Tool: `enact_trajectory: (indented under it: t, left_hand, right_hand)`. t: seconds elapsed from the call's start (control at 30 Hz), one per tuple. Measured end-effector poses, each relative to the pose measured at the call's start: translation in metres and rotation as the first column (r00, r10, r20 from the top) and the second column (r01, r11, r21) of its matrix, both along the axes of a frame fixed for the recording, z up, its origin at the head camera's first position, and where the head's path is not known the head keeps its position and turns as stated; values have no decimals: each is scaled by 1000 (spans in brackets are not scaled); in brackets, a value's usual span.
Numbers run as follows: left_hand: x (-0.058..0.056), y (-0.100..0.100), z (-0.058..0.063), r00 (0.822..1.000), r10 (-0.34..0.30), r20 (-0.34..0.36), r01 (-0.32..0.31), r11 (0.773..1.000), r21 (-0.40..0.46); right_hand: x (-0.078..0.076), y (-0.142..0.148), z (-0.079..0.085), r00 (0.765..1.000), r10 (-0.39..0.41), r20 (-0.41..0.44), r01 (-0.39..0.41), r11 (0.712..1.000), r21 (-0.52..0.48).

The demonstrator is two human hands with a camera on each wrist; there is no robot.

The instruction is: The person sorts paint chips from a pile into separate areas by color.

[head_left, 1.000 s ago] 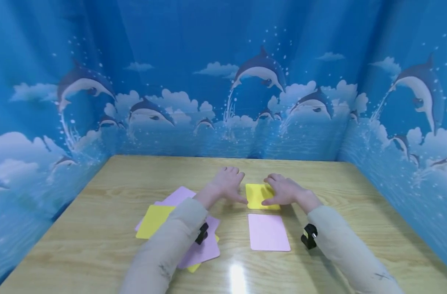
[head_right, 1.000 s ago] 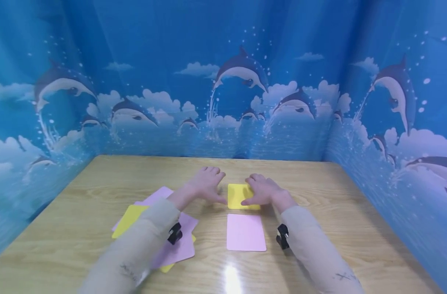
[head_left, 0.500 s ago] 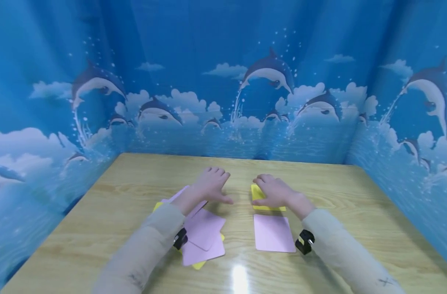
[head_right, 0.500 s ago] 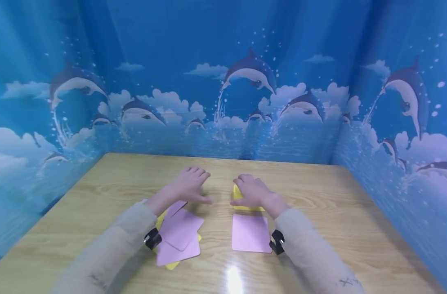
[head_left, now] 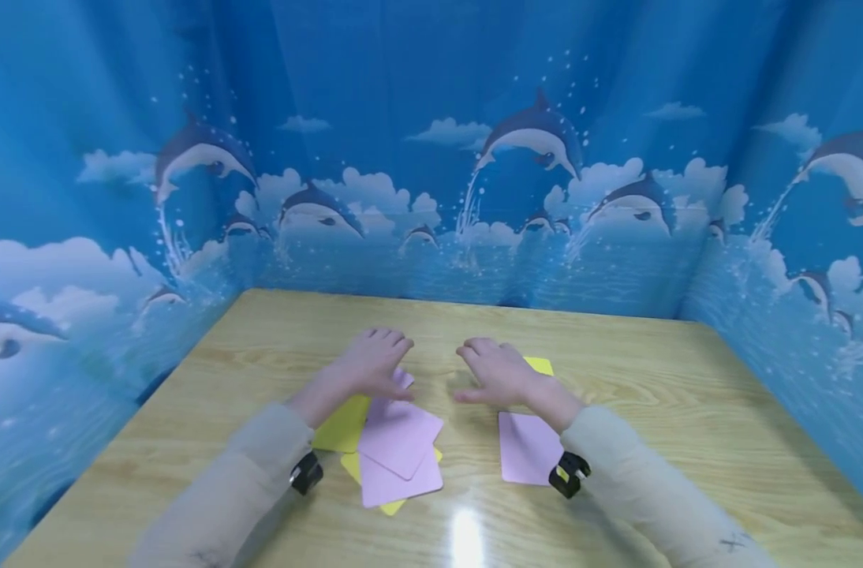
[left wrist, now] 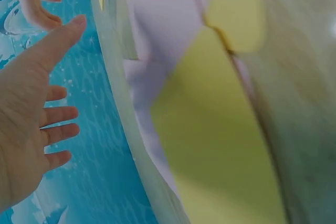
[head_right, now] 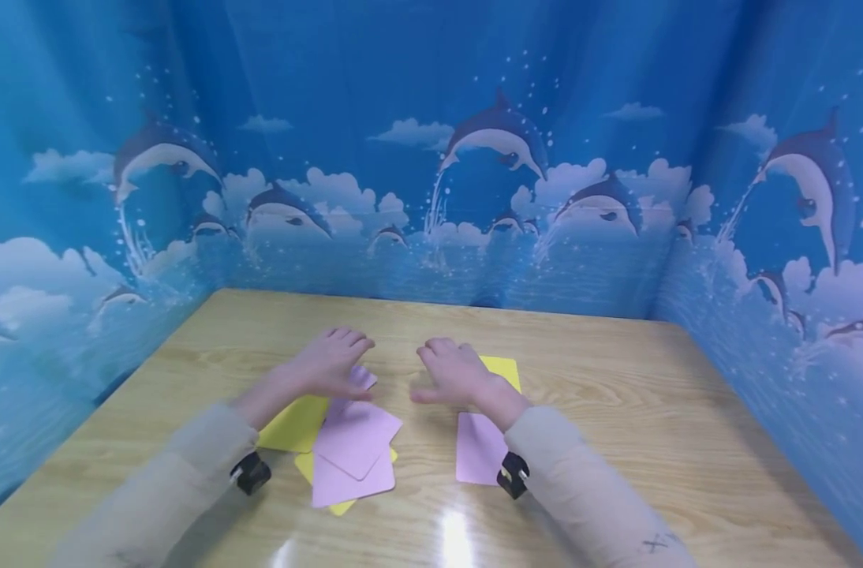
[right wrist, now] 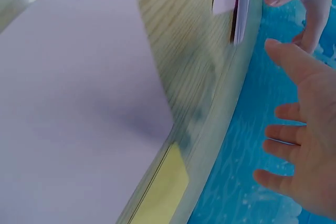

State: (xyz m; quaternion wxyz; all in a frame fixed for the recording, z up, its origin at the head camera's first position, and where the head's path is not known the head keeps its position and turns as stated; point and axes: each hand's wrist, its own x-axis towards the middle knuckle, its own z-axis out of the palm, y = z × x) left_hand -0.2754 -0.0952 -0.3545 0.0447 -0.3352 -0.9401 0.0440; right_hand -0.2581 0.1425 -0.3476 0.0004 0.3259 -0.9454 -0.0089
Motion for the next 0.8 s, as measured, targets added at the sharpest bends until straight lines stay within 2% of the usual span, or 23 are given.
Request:
enact_trajectory:
  t: [0.27,0.57,0.8]
  left_hand:
    - [14,-26,-3,1000,-6,23,6,1000,18]
    - [25,-53,-7,999,-33,23,31,998,59]
    - [33,-74,-11,998,-18,63,11,994,106]
  right_hand:
    - [10,-32,-1,996,54,-67,-53,998,24]
    - [18,-67,-10,991,119,-57,-116,992,49]
    - [21,-91,-12,992,120,-41,-117,991,69]
